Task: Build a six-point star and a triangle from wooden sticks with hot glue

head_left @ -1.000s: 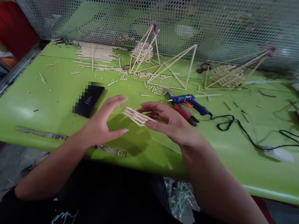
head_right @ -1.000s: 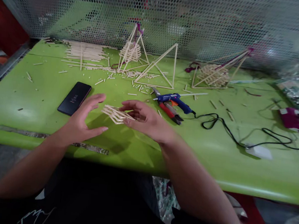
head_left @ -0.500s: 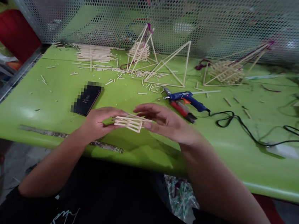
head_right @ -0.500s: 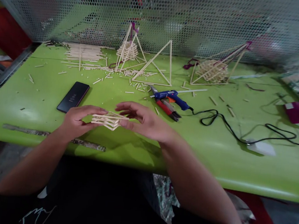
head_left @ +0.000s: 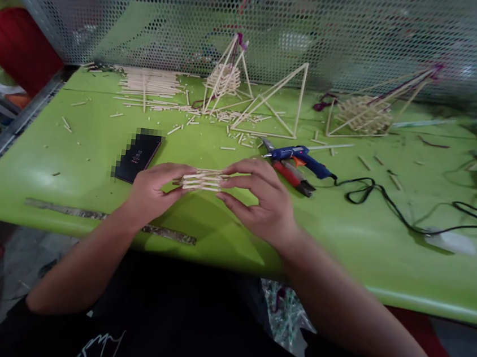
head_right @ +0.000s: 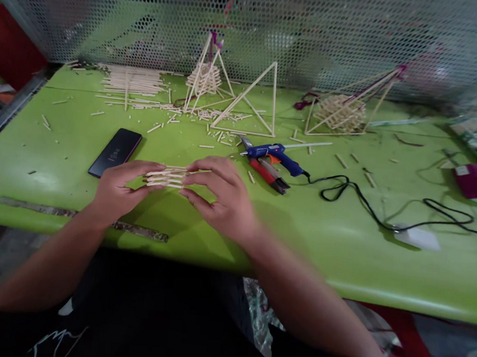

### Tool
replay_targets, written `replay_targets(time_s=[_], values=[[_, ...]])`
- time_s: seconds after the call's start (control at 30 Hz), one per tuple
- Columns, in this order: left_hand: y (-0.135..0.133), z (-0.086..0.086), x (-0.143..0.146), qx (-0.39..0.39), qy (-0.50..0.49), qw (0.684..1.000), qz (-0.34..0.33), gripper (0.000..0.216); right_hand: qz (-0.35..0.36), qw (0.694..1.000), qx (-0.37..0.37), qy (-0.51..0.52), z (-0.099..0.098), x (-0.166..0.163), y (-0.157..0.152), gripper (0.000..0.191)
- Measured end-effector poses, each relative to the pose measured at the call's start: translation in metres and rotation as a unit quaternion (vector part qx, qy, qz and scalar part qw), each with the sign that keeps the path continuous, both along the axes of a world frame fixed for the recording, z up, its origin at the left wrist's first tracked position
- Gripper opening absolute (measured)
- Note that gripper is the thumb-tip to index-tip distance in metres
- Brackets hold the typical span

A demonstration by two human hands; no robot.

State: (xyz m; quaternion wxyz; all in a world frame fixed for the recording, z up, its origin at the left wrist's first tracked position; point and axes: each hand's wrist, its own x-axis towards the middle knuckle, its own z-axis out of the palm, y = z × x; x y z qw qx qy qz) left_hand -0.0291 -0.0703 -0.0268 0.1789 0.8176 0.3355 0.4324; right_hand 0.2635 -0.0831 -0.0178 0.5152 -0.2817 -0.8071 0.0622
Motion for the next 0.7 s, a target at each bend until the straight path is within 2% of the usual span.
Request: replay_targets(time_s=[0.5,0.7], values=[[-0.0029,0.0036,-0.0001,0.022,0.02,0.999,0.01,0.044,-0.012,1.0,-0.018,0.006,-0.0009,-0.0014,-0.002,0.021],[-0.0038,0.0041,-0.0002,0.017,0.022,1.0,0.011,0.049,0.003,0.999,-0.027,0.017,-0.0011,-0.0009,-0.003,0.026]])
